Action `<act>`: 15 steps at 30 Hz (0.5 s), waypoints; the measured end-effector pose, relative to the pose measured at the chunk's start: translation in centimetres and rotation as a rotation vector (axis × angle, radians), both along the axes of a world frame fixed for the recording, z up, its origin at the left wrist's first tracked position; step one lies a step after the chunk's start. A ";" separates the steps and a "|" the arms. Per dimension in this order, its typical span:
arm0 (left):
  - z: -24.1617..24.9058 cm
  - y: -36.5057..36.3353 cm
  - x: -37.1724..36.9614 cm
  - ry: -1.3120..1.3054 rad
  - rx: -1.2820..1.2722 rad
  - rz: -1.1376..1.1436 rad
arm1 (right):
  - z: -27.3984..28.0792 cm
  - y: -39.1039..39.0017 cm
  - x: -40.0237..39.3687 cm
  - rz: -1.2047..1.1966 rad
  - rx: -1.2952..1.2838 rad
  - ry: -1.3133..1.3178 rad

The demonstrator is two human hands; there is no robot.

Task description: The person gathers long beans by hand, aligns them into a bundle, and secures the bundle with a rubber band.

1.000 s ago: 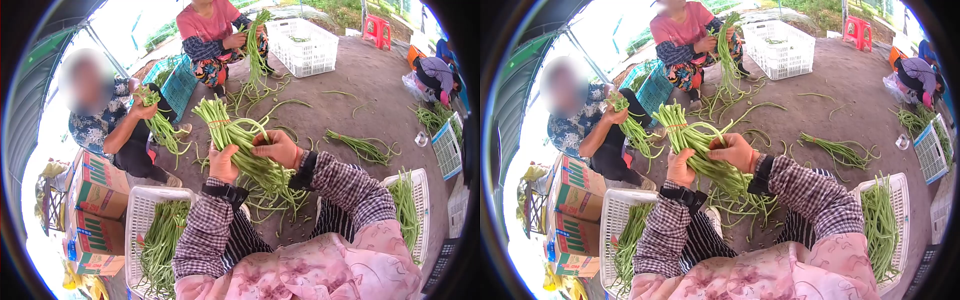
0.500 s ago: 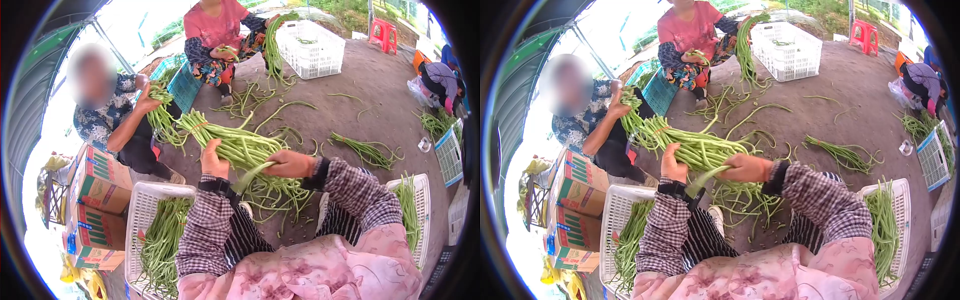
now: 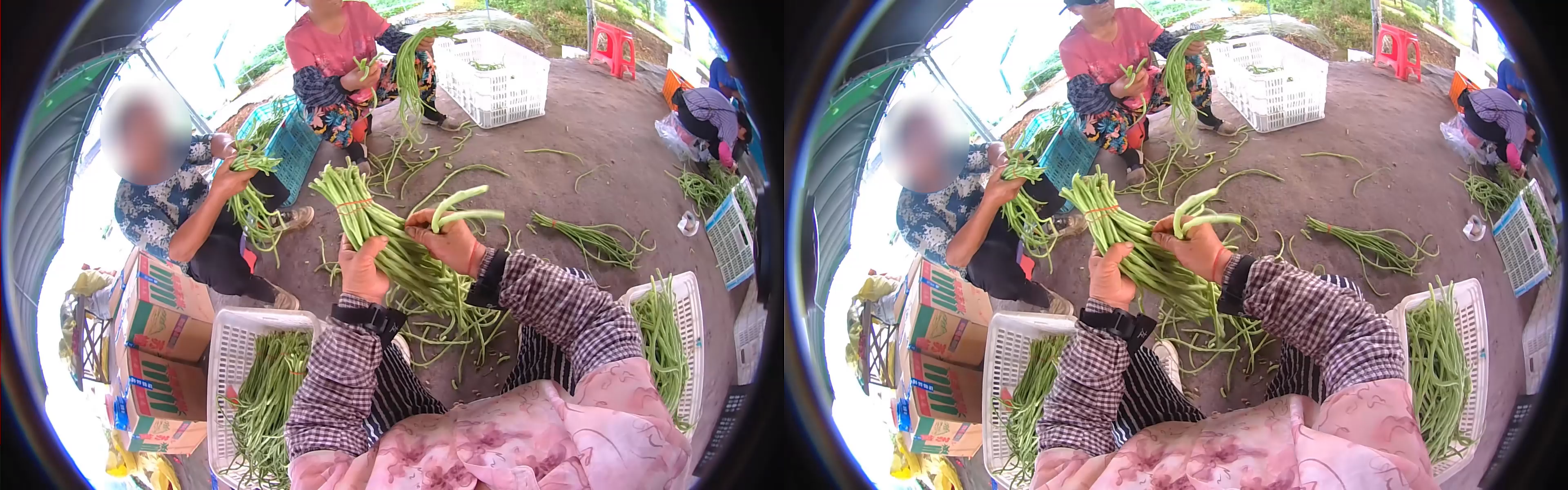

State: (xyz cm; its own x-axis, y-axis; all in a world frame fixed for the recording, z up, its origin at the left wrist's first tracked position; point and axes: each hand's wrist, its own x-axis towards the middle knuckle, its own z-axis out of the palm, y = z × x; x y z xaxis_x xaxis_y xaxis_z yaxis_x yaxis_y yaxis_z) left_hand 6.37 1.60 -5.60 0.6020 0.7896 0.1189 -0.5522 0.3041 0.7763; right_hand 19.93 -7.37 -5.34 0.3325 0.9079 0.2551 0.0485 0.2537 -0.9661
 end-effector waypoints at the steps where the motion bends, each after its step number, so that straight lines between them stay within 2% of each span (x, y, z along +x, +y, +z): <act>1: 0.1 -0.2 0.1 0.001 0.002 0.003 | 0.0 0.1 0.0 -0.066 0.052 -0.076; 7: 0.4 -0.7 0.2 -0.028 0.027 0.007 | -0.5 0.4 0.0 -0.009 0.062 0.009; 9: 0.1 -0.7 0.2 -0.018 0.040 0.014 | -0.3 0.5 0.5 -0.101 0.141 -0.390; 10: -0.2 -0.6 0.2 0.030 0.091 0.028 | -0.1 0.4 0.7 0.025 0.031 -0.292; 11: -0.3 -0.6 0.1 0.079 0.142 0.042 | 0.1 0.3 0.9 0.028 0.030 -0.293; 15: 0.1 -0.9 0.1 0.067 0.036 0.136 | 1.9 -0.5 0.1 0.179 -0.003 -0.172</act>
State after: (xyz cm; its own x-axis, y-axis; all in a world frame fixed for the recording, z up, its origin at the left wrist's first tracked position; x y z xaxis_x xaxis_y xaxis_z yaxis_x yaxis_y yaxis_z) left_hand 6.45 0.70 -5.50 0.4971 0.8604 0.1122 -0.5332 0.2009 0.8218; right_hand 20.07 -7.84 -3.40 0.1182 0.9494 0.2911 0.1667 0.2700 -0.9483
